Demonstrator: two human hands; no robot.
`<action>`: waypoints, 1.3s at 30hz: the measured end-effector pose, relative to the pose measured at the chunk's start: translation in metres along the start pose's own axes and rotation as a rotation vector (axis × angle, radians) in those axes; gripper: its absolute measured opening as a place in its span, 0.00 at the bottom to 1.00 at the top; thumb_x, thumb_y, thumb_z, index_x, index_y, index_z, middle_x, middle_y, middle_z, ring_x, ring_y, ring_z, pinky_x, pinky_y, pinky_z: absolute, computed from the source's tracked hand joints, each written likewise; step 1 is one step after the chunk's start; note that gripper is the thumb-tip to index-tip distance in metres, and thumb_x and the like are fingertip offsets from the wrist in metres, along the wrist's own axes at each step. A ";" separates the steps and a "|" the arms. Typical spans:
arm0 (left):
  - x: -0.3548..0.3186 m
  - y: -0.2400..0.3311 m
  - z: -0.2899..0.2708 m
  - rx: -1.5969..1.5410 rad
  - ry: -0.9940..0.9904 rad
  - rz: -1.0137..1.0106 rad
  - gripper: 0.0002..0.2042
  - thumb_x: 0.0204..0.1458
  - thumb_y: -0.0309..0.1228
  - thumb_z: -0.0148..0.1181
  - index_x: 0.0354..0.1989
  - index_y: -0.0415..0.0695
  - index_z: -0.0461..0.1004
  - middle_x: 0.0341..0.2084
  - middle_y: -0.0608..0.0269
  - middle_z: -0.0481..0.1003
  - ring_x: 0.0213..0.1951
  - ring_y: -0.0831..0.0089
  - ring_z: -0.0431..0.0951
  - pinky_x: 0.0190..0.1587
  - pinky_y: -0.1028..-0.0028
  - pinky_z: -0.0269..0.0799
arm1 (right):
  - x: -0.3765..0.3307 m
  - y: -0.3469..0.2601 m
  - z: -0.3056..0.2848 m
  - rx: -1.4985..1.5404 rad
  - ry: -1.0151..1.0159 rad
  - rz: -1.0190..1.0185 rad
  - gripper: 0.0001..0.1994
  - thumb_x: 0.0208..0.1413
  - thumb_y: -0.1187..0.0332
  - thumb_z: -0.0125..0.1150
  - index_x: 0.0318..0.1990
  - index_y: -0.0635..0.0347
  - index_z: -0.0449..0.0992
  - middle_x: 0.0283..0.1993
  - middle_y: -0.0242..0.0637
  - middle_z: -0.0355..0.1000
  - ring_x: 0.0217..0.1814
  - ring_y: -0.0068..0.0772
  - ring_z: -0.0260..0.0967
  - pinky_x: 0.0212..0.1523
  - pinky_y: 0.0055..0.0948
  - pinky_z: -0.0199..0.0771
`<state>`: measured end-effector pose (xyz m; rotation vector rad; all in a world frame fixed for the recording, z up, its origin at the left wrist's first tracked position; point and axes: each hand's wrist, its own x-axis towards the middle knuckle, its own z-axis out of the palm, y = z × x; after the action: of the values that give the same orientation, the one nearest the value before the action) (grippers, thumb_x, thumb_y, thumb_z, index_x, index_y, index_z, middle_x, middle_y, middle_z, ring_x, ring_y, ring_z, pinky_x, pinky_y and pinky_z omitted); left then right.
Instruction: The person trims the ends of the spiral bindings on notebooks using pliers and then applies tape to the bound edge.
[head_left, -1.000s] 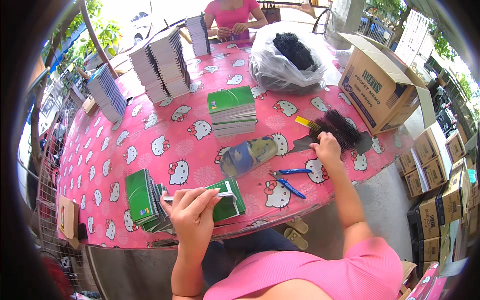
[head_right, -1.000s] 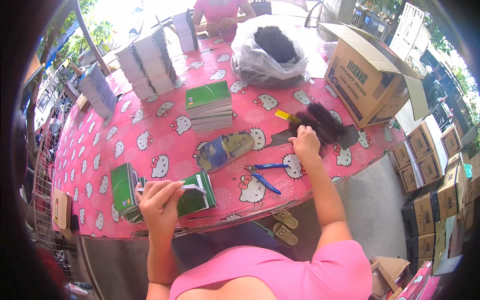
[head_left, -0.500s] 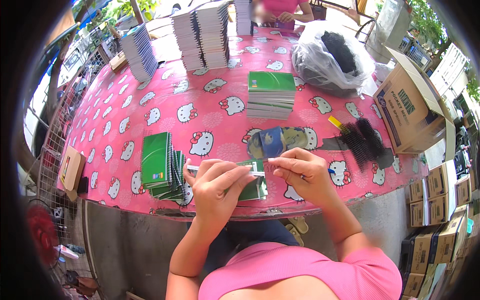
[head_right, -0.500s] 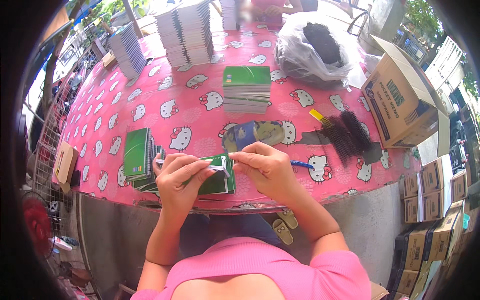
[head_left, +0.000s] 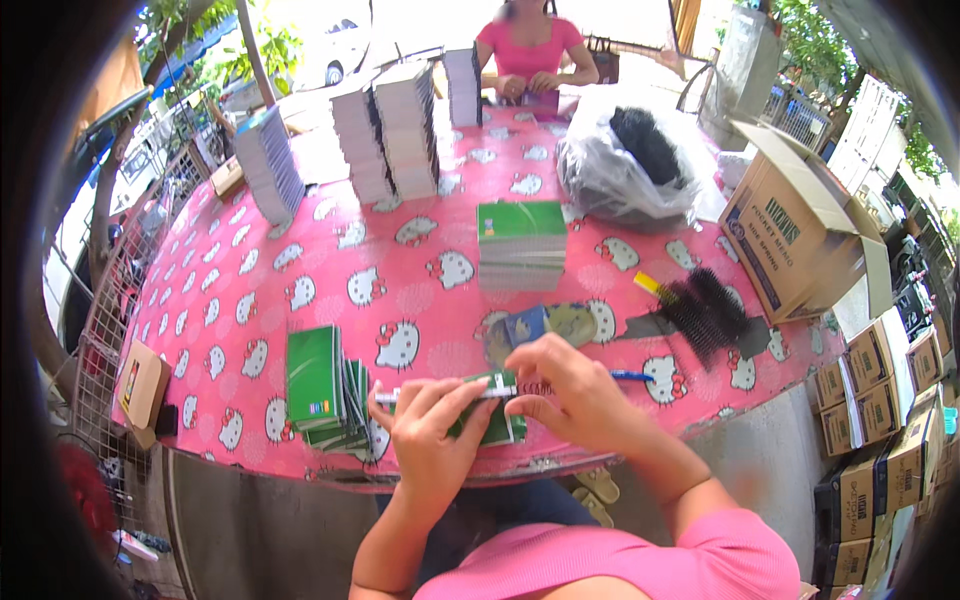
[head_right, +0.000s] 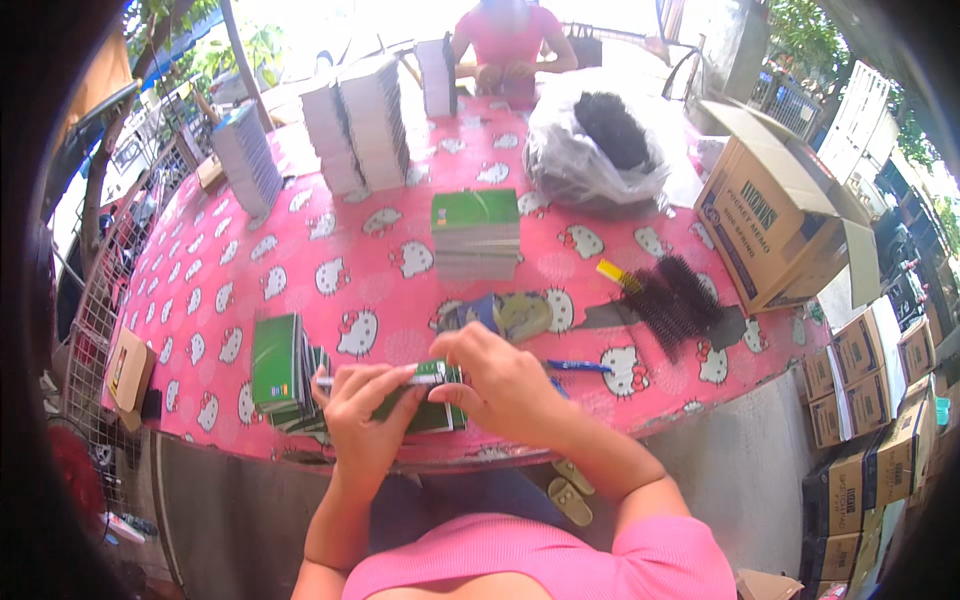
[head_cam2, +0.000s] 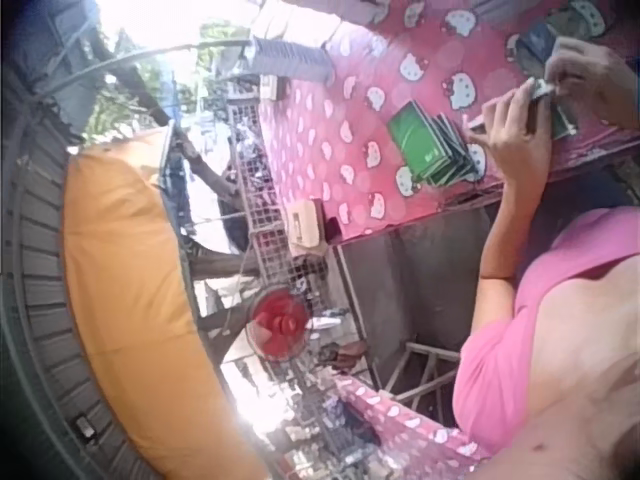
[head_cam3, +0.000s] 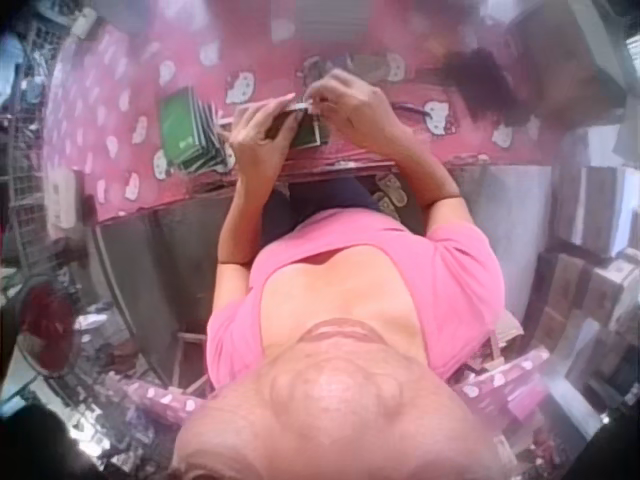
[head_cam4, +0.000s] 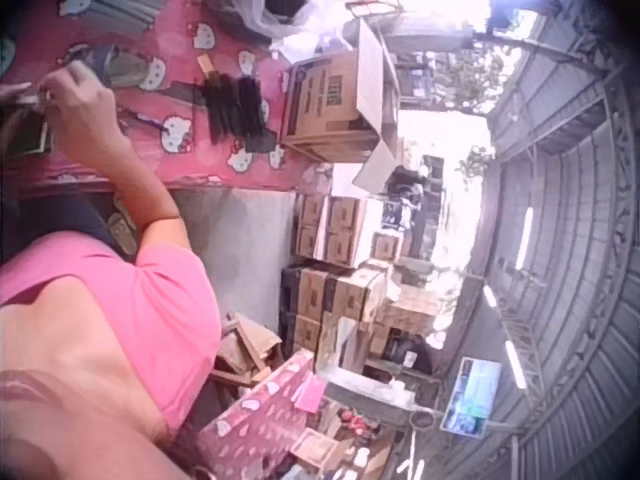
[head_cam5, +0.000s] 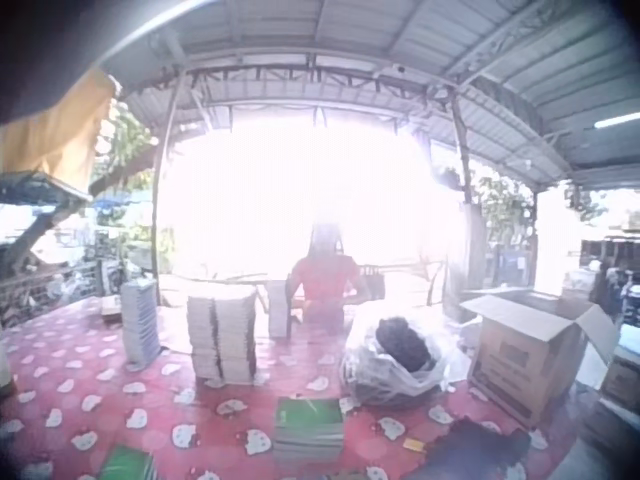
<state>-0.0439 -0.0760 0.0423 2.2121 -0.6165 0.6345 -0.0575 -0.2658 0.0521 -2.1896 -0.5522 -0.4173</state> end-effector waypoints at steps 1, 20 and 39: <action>-0.001 0.002 -0.002 0.012 0.004 -0.006 0.13 0.38 0.29 0.72 0.36 0.47 0.82 0.29 0.67 0.78 0.37 0.71 0.75 0.58 0.59 0.51 | 0.000 -0.002 0.002 -0.112 0.057 -0.086 0.08 0.55 0.70 0.61 0.42 0.60 0.75 0.33 0.36 0.72 0.32 0.36 0.73 0.31 0.30 0.73; 0.019 0.087 -0.079 -1.606 -0.226 0.652 0.17 0.56 0.57 0.50 0.40 0.63 0.79 0.62 0.56 0.59 0.66 0.48 0.49 0.66 0.38 0.33 | 0.002 0.000 0.018 -0.056 0.153 -0.010 0.09 0.50 0.64 0.67 0.36 0.56 0.75 0.30 0.32 0.71 0.25 0.30 0.71 0.24 0.27 0.71; 0.012 0.107 -0.031 -1.874 -0.715 0.369 0.22 0.54 0.59 0.51 0.46 0.60 0.78 0.61 0.44 0.58 0.63 0.42 0.52 0.63 0.37 0.34 | -0.006 0.005 0.037 -0.106 0.172 -0.067 0.11 0.49 0.63 0.63 0.35 0.56 0.69 0.35 0.35 0.66 0.39 0.40 0.71 0.32 0.37 0.72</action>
<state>-0.1064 -0.1203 0.1241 0.4318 -1.2260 -0.5648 -0.0564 -0.2406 0.0236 -2.2142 -0.5197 -0.6770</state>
